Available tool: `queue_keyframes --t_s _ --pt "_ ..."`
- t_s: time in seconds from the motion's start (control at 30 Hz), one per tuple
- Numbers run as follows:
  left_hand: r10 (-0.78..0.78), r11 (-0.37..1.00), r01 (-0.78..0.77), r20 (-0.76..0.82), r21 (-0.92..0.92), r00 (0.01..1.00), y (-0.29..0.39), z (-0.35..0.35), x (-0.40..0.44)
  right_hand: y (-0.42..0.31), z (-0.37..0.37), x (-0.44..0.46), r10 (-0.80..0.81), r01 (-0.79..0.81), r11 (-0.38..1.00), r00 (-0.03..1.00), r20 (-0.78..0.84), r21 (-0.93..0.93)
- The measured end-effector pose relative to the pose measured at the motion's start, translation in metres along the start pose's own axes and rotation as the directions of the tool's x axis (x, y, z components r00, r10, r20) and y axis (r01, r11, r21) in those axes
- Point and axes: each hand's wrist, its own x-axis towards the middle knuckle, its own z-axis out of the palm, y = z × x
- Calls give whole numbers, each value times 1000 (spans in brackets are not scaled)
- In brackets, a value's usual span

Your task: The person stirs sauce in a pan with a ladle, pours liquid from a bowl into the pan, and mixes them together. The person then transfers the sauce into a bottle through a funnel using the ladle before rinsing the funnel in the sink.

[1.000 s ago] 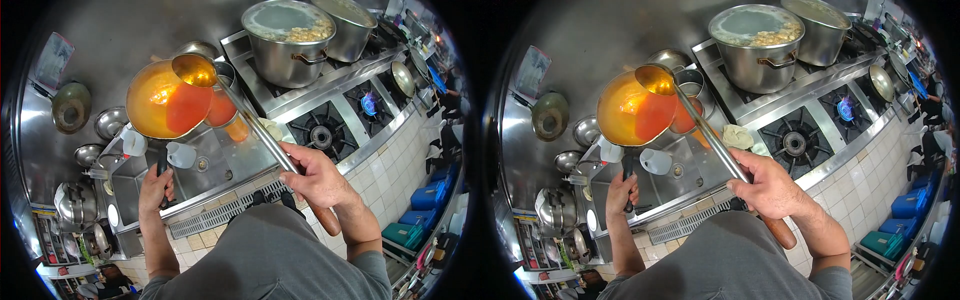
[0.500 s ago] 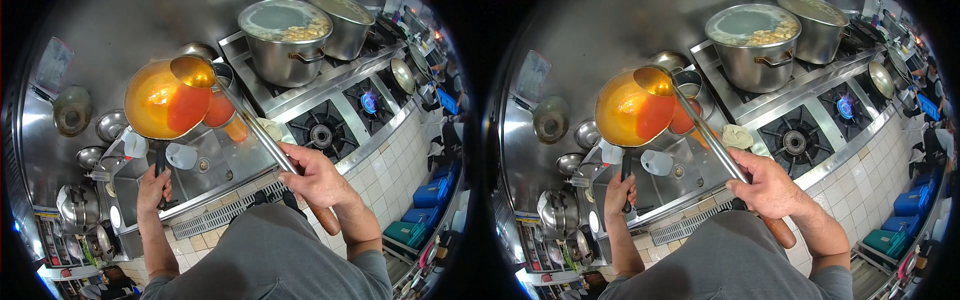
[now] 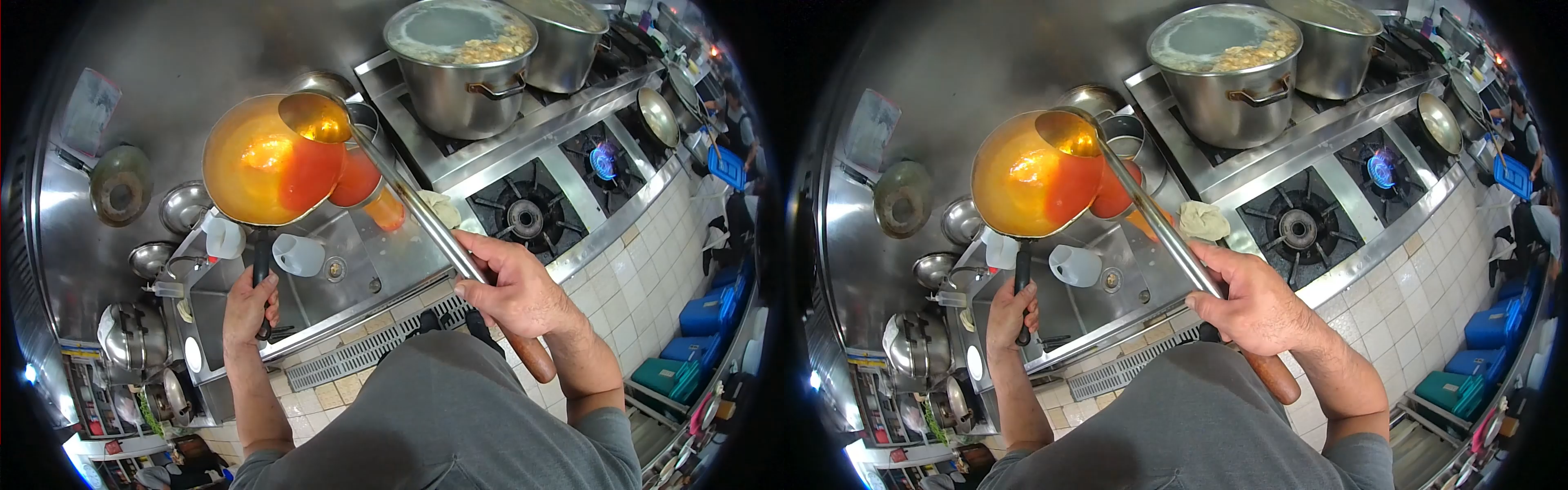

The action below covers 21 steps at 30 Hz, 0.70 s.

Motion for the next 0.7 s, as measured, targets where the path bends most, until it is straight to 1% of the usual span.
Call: queue_keyframes --t_s 0.03,0.1,0.13,0.2,0.43,0.53,0.7 --pt "3 1000 -3 -2 2 1000 0 0 0 2 -1 0 0 0 1000 1000 -1 2" --pt "7 1000 -7 -2 1 1000 1 1 0 7 -4 0 -60 62 994 998 18 -85" --pt "10 1000 -10 -4 -3 1000 1 1 0 6 -4 -1 -61 62 995 998 18 -84" --pt "12 1000 -12 -5 -3 1000 2 1 1 1 -2 -4 11 -10 1000 1000 -1 5" --pt "23 1000 -23 18 -12 1000 2 0 2 5 -4 -5 25 -25 1000 1000 1 13" --pt "19 1000 -19 11 -15 1000 3 1 1 9 -4 -4 -9 8 1000 1000 -13 -16" --pt "23 1000 -23 8 -5 1000 7 3 0 7 -5 -6 21 -21 1000 1000 -5 1"
